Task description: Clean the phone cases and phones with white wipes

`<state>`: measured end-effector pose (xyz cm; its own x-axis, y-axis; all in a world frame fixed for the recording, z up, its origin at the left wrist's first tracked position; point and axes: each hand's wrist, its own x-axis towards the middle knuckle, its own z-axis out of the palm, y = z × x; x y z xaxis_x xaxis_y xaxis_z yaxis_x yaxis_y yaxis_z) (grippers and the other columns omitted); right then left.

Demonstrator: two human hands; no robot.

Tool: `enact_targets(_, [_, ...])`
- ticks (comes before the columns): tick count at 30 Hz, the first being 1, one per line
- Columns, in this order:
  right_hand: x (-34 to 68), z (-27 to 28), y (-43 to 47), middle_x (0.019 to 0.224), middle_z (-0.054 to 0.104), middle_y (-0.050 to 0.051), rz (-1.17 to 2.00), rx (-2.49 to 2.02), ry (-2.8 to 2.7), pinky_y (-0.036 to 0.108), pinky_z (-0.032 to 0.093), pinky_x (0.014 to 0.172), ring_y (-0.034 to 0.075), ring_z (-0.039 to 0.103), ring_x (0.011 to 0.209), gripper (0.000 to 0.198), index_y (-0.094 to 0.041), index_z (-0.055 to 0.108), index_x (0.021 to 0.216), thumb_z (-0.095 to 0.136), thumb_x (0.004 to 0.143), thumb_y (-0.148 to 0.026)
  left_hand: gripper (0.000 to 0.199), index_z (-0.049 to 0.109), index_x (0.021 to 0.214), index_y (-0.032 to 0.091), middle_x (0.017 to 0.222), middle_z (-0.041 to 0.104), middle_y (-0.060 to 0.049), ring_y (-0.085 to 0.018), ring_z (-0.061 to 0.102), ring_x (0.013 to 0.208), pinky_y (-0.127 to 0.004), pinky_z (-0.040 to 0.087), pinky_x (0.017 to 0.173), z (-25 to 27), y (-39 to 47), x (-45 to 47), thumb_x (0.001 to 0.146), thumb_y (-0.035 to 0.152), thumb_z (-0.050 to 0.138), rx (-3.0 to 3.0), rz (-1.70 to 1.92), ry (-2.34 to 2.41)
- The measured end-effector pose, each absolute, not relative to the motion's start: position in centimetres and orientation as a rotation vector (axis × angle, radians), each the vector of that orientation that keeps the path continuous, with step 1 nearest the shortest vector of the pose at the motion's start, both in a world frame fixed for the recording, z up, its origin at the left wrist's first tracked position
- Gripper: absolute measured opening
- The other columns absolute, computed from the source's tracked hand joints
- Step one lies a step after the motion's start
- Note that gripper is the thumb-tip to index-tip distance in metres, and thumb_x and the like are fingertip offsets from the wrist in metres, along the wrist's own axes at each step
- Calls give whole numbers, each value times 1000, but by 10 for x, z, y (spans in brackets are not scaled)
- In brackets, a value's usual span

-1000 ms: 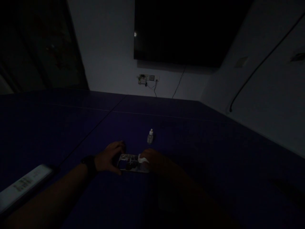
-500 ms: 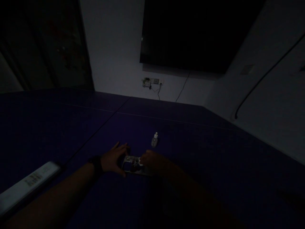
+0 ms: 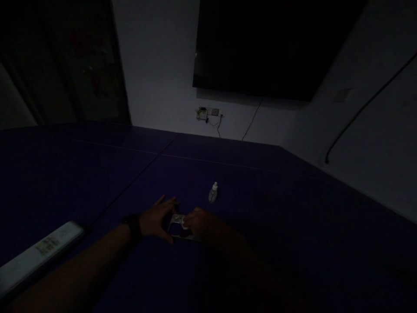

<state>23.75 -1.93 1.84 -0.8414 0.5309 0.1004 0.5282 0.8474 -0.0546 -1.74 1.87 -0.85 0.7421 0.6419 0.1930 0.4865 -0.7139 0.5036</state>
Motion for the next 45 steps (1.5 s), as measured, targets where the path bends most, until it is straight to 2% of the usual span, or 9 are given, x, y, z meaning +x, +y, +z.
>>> enact_targets(4, [231,22,-20,122,72,13,47,-995,-2882,37,49,93,23,68,109,33,-16,73,114,52,91,-8,82,58,106,24,146,55,-18,-41,32,148,-67,2,120,-9,19,-17,51,80,80,2527,488,859])
enact_targets(9, [248,41,-35,133,66,11,132,-1115,-2952,34,47,96,23,63,118,38,-20,69,124,55,90,-11,81,58,105,24,145,55,-17,-41,33,148,-67,4,121,-7,18,-17,51,80,80,2539,488,873])
enact_targets(18, [224,16,-32,148,53,16,158,-975,-2839,37,43,97,23,62,119,44,-15,56,139,46,97,-15,84,57,105,23,145,55,-20,-41,31,148,-68,7,119,-4,17,-16,49,80,81,2526,463,893])
enact_targets(22, [234,25,-29,145,57,15,245,-961,-2903,40,40,98,24,60,122,44,-17,59,137,49,94,-15,85,58,106,23,145,55,-19,-41,32,148,-67,5,120,-6,18,-16,48,81,81,2513,494,886])
enact_targets(26, [231,32,-30,141,61,12,254,-913,-2950,37,42,87,23,64,108,39,-18,64,130,44,96,-13,84,58,104,24,144,56,-18,-41,32,148,-67,3,120,-7,18,-16,47,82,81,2503,525,864])
enact_targets(30, [216,20,-26,147,55,14,134,-899,-2922,35,41,77,22,60,86,42,-16,58,140,45,101,-25,86,58,107,24,145,55,-19,-41,32,148,-67,5,120,-8,18,-16,48,82,80,2504,512,861])
enact_targets(33, [218,16,-21,147,55,13,111,-914,-2897,34,39,74,21,58,85,42,-17,57,140,44,102,-29,87,58,108,23,146,54,-20,-41,32,148,-67,6,120,-8,18,-16,48,81,80,2511,502,872])
enact_targets(39, [235,31,-24,131,68,11,132,-915,-2980,35,37,79,20,59,86,30,-18,69,121,48,99,-20,85,57,105,23,145,55,-20,-42,33,147,-68,7,120,-8,17,-15,47,81,81,2520,510,891])
enact_targets(45, [215,26,-31,144,57,12,84,-937,-2919,35,40,74,22,55,85,43,-20,54,142,47,100,-25,86,57,106,24,144,56,-19,-43,33,147,-69,7,119,-9,18,-16,47,80,82,2515,493,884])
